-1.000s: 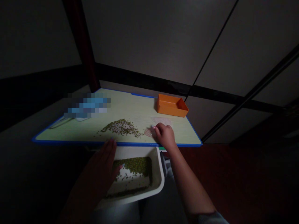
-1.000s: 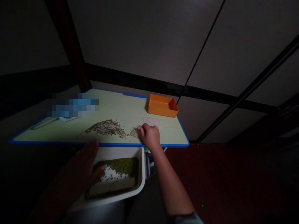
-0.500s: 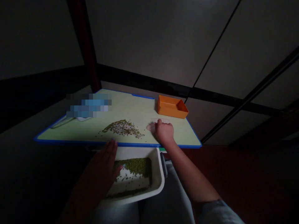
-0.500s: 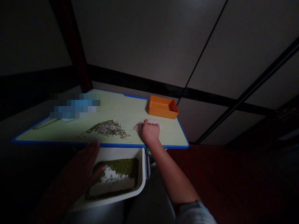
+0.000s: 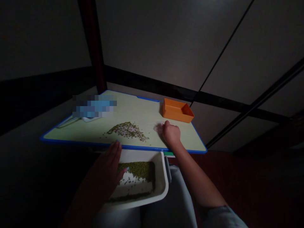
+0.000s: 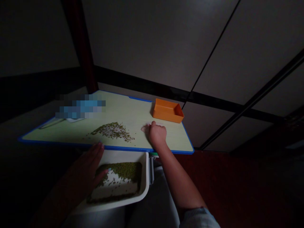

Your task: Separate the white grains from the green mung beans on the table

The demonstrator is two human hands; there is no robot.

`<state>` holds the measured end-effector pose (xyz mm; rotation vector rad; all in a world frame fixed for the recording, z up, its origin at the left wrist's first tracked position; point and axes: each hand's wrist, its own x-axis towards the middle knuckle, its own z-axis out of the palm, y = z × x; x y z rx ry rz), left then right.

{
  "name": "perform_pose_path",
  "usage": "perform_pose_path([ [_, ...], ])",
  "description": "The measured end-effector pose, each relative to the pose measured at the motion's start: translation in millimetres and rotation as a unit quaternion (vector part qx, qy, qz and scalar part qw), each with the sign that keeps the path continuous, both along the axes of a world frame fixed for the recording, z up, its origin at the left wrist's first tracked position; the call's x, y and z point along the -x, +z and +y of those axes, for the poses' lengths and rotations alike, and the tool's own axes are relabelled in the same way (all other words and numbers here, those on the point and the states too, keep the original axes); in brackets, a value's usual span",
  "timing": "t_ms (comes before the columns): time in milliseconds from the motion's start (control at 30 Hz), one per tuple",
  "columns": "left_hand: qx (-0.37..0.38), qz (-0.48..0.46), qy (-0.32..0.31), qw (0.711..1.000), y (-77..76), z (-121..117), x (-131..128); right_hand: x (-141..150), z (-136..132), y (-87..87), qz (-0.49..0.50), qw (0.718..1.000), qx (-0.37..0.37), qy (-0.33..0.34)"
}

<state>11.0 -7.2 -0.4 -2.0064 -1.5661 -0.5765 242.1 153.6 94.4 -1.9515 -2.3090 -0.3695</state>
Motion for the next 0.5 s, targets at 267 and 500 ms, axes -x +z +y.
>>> perform_pose_path([
  [267, 0.003, 0.003, 0.007, 1.0, -1.4, -0.6, 0.3, 26.4, 12.1, 6.4, -0.037, 0.994, 0.032, 0.095],
  [500, 0.008, 0.008, 0.001, 1.0, -1.1, -1.0, 2.4, 57.2, 26.2, 9.9, -0.058, 0.977, 0.032, 0.203],
])
